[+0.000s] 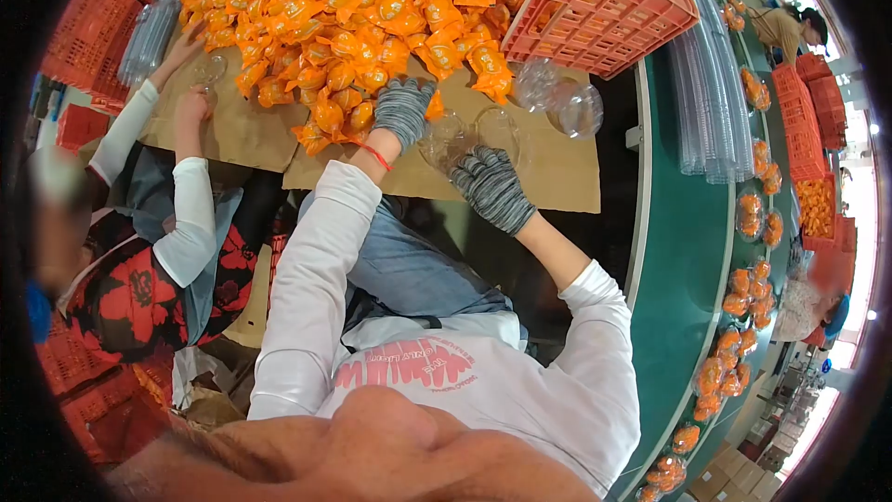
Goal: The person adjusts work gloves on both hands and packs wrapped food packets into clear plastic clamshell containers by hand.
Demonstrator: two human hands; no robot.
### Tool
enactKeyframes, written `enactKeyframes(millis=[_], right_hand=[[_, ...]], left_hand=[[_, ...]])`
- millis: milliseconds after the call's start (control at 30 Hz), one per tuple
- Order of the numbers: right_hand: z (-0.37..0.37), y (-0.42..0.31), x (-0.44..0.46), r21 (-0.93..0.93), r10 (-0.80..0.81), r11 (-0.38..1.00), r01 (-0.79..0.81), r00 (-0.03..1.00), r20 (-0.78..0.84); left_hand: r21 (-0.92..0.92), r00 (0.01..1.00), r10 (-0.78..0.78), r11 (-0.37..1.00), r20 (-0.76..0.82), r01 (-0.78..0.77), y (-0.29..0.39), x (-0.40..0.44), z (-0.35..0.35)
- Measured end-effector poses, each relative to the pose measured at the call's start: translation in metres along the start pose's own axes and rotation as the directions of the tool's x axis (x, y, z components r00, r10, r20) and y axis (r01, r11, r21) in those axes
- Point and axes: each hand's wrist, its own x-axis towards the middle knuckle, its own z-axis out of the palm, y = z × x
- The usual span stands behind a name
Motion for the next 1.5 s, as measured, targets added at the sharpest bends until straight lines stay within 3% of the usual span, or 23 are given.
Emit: enactKeyframes(millis=[33, 133, 167, 200, 233, 267, 300, 367, 433, 500, 533, 633, 667, 867, 967, 1033, 1067, 1133, 1233, 1267, 1333, 1433, 1500], right_hand=[[0.001, 0.000, 0.001, -0.002, 0.008, 1.000, -0.008, 1.000, -0.005], [0.002, -0.004, 0.002, -0.029, 0.028, 0.999, -0.028, 1.000, -0.014], [0.001, -0.004, 0.004, -0.042, 0.034, 0.998, -0.035, 0.999, -0.007], [0.003, -0.006, 0.006, -0.054, 0.042, 0.998, -0.043, 0.999, -0.003], [0.006, -0.007, 0.008, -0.056, 0.042, 0.997, -0.044, 0.999, -0.028], [0.009, -0.008, 0.013, -0.061, 0.038, 0.997, -0.042, 0.998, -0.055], [0.013, -0.007, 0.018, -0.068, 0.031, 0.997, -0.037, 0.996, -0.082], [0.018, -0.006, 0.025, -0.079, 0.026, 0.996, -0.032, 0.997, -0.073], [0.022, -0.005, 0.031, -0.076, 0.028, 0.997, -0.031, 0.999, -0.034], [0.024, -0.005, 0.033, -0.049, 0.024, 0.998, -0.026, 0.999, -0.038], [0.024, -0.004, 0.034, -0.037, 0.021, 0.999, -0.023, 0.999, -0.041], [0.019, -0.005, 0.033, -0.063, 0.008, 0.998, -0.011, 0.999, -0.053], [0.020, -0.003, 0.032, -0.056, 0.009, 0.998, -0.012, 0.998, -0.055], [0.024, 0.001, 0.029, -0.038, 0.015, 0.999, -0.017, 0.999, -0.051], [0.026, 0.002, 0.030, -0.022, -0.005, 1.000, 0.004, 0.997, -0.075], [0.025, 0.005, 0.032, 0.013, -0.033, 0.999, 0.034, 0.994, -0.107], [0.019, 0.007, 0.036, 0.071, -0.063, 0.995, 0.068, 0.996, -0.068], [0.000, 0.014, 0.047, 0.184, -0.130, 0.975, 0.127, 0.991, 0.005], [-0.003, 0.048, 0.057, 0.663, 0.114, 0.736, -0.137, 0.990, 0.078], [0.001, 0.060, 0.066, 0.580, 0.158, 0.805, -0.126, 0.987, -0.004], [0.003, 0.070, 0.092, 0.200, 0.245, 0.955, -0.219, 0.963, -0.116], [0.021, 0.085, 0.136, 0.115, 0.325, 0.942, -0.314, 0.941, -0.091], [0.035, 0.082, 0.153, -0.005, 0.373, 0.928, -0.373, 0.928, 0.022]], left_hand=[[-0.012, 0.997, -0.043, 0.999, 0.059, 0.043, 0.001, -0.001, -0.005], [-0.339, 0.878, -0.316, 0.921, -0.359, 0.193, -0.008, 0.004, 0.020], [-0.821, 0.919, -0.215, 0.546, -0.330, -0.167, -0.024, 0.016, 0.037], [-0.917, 0.924, -0.108, -0.121, -0.367, -0.379, -0.050, 0.034, 0.057], [-0.750, 0.928, -0.039, -0.577, -0.371, -0.324, -0.052, 0.032, 0.049], [-0.425, 0.927, 0.030, -0.894, -0.373, -0.142, -0.055, 0.030, 0.042], [-0.614, 0.939, -0.092, -0.735, -0.331, -0.288, -0.039, 0.015, 0.025], [-0.871, 0.883, -0.346, -0.262, -0.318, -0.416, -0.012, -0.006, 0.007], [-0.750, 0.915, -0.244, -0.524, -0.322, -0.404, -0.016, 0.012, 0.034], [-0.897, 0.910, -0.306, -0.257, -0.278, -0.361, 0.005, 0.001, 0.035], [-0.917, 0.921, -0.299, -0.234, -0.249, -0.324, 0.008, 0.002, 0.038], [-0.917, 0.937, -0.208, 0.348, -0.279, -0.196, 0.011, 0.009, 0.046], [-0.737, 0.885, -0.224, 0.653, -0.408, -0.174, 0.013, 0.004, 0.049], [-0.752, 0.892, -0.170, 0.615, -0.420, -0.237, -0.003, 0.005, 0.042], [-0.831, 0.921, -0.162, 0.507, -0.355, -0.231, -0.003, 0.013, 0.065], [-0.662, 0.952, -0.044, 0.728, -0.303, -0.177, 0.005, -0.003, 0.035], [-0.555, 0.964, 0.006, 0.817, -0.266, -0.159, 0.008, -0.009, 0.023], [-0.559, 0.954, -0.011, 0.812, -0.300, -0.167, 0.007, -0.008, 0.026], [-0.594, 0.950, -0.122, 0.801, -0.286, -0.076, 0.006, -0.004, 0.035], [-0.607, 0.946, -0.174, 0.794, -0.273, -0.029, 0.006, -0.003, 0.037], [-0.543, 0.905, -0.264, 0.838, -0.335, 0.044, 0.011, -0.007, 0.034], [-0.456, 0.888, -0.269, 0.887, -0.372, 0.078, 0.013, -0.008, 0.034], [-0.414, 0.911, -0.226, 0.908, -0.344, 0.069, 0.019, -0.013, 0.036]])
